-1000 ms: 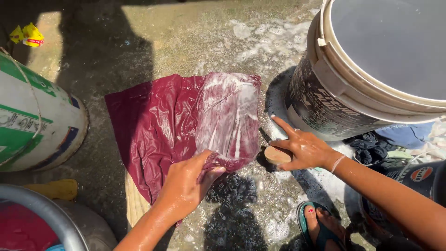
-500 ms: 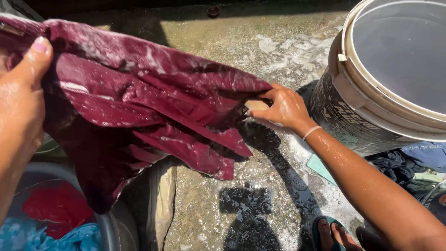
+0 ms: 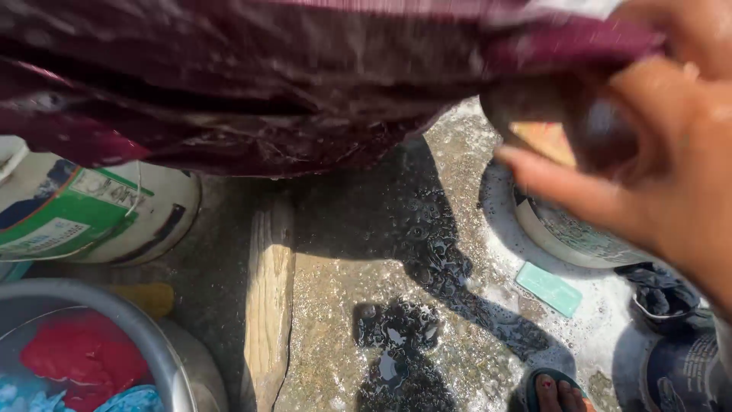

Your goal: The person is hand-washing garments by scrubbing them with a brush and soap in an outdoor setting.

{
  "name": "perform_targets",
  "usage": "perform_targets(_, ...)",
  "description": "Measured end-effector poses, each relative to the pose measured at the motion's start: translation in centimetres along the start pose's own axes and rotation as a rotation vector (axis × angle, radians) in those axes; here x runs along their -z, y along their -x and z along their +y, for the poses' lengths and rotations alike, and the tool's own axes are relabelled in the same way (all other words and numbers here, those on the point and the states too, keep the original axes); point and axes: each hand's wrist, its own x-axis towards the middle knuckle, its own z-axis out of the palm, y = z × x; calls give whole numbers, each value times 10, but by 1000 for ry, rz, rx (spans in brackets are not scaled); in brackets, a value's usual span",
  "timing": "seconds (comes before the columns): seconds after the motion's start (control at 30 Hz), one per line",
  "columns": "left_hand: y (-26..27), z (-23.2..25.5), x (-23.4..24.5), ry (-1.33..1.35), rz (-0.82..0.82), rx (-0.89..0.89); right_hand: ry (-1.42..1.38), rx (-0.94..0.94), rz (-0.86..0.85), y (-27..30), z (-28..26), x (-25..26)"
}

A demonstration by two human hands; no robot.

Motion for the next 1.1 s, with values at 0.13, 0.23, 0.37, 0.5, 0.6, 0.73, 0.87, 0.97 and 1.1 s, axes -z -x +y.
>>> perform_targets(0.13,139,-13,-53,-146,31,61,-278,-72,-476,99,-92,-77)
perform_targets(0.23,233,56,-109,-204,-80,-96,-505,-40,-1039,190,-127,-155)
perform_targets(0.37,289,144,-191,-110,-526,-351,-708,43,-1204,189,-134,-175)
perform_targets(0.5,325,154,-286,-174,-634,-519,-670,-289,-1054,109,-87,-182)
perform_targets(0.6,344,143,-329,-9,-159,-570,-650,-385,-516,110,-80,-223)
perform_targets(0.73,386,98,-360,-246,-8,-225,-305,-151,-184,166,-132,-261)
perform_targets(0.87,383,95,-358,-239,-99,-88,-309,2,-190,188,-127,-289)
perform_targets(0.97,374,94,-367,-249,-105,-79,-59,-243,-66,79,-61,-381)
perform_targets(1.1,370,93,-365,-289,-127,-85,-96,-585,-200,-20,-15,-433)
